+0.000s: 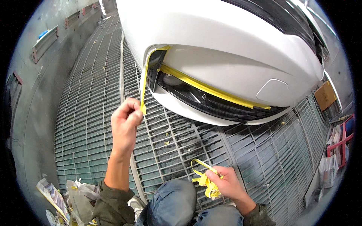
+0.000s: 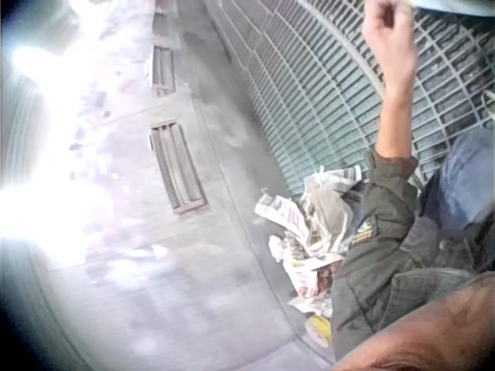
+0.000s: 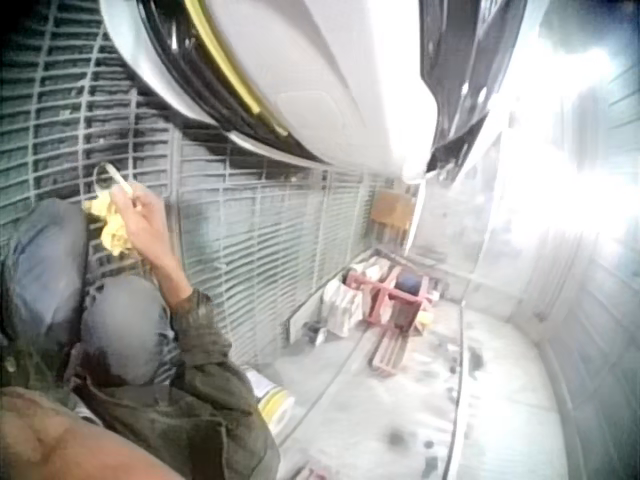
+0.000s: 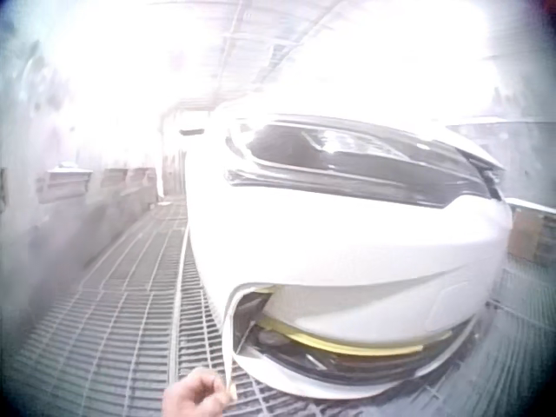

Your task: The person applies yellow masking tape along the edges of a white car bumper, carefully smoothing it down to cover the black trim. They repeatedly tear off pieces of tape and press them onto the bumper's contours.

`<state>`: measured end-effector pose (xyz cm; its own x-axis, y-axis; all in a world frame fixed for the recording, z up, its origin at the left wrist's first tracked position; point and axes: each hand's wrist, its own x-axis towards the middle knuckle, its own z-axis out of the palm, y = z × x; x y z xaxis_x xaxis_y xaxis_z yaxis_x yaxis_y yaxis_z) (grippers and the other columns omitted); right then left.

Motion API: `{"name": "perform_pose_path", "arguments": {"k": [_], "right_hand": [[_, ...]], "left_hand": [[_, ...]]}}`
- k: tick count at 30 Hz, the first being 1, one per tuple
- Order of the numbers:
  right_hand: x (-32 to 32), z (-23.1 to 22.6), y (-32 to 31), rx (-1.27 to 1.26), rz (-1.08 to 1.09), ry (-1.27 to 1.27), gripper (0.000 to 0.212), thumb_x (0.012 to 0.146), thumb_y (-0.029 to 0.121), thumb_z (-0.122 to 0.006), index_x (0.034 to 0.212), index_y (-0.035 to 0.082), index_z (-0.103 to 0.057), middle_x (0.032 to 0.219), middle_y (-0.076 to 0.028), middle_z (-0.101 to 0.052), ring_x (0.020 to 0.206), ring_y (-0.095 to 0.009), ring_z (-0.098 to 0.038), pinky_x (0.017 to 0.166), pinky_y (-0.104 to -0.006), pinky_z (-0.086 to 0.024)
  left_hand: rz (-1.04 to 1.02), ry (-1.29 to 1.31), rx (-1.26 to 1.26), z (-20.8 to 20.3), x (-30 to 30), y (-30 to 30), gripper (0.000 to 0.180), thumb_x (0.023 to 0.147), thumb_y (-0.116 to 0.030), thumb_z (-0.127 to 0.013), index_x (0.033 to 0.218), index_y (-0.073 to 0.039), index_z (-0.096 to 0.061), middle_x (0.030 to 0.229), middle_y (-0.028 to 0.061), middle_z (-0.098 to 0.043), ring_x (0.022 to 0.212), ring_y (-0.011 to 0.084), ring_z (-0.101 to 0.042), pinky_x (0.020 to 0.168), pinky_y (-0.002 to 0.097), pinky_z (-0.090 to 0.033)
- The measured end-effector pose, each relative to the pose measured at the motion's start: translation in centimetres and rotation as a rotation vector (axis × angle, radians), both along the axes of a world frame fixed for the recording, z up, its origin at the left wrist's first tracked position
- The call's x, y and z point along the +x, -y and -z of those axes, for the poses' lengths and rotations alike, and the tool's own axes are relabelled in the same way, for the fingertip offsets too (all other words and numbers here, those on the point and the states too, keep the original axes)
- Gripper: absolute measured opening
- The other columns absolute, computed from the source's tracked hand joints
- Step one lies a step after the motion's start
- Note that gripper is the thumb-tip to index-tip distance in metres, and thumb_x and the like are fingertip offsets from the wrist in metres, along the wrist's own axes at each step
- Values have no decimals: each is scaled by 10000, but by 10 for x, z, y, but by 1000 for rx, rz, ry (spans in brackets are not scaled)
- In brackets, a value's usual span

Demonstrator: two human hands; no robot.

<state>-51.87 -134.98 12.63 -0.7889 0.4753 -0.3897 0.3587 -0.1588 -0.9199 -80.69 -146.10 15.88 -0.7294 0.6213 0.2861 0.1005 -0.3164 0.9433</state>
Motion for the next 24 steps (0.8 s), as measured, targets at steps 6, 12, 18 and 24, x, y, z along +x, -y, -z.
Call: {"name": "perform_pose_path", "arguments": {"k": [6, 12, 18, 24], "right_hand": [[-28, -13, -4, -83, -75, -171, 242, 972, 180, -544, 989, -22, -676, 835, -26, -673, 740, -60, -594, 658, -215, -476], [-70, -46, -14, -123, -95, -460, 309, 957, 184, -579, 1182, -24, -618, 957, -28, -683, 847, -57, -592, 740, -210, -489], [-58, -54, -18, -51, -115, -533, 215, 904, 177, -642, 985, -19, -679, 813, -23, -668, 741, -38, -558, 640, -207, -458], [-32, -31, -23, -127, -17, -549, 191, 893, 167, -640, 883, -21, -673, 703, 3, -619, 643, -25, -520, 554, -203, -408]], "left_hand": [[88, -408, -95, -22, 71, 19, 129, 722, 40, -643, 809, -35, -584, 856, 34, -535, 631, 75, -456, 535, 206, -376], [133, -692, -220, -29, 119, 24, 181, 644, 16, -694, 801, -35, -622, 806, 62, -552, 631, 140, -525, 539, 265, -444], [181, -846, -311, -32, 140, 25, 236, 619, -8, -738, 833, -67, -657, 777, 72, -582, 674, 226, -580, 595, 298, -486], [435, -206, -361, -27, 94, 10, 246, 719, -85, -789, 913, 8, -670, 842, 62, -618, 653, 87, -565, 557, 205, -449]]}}
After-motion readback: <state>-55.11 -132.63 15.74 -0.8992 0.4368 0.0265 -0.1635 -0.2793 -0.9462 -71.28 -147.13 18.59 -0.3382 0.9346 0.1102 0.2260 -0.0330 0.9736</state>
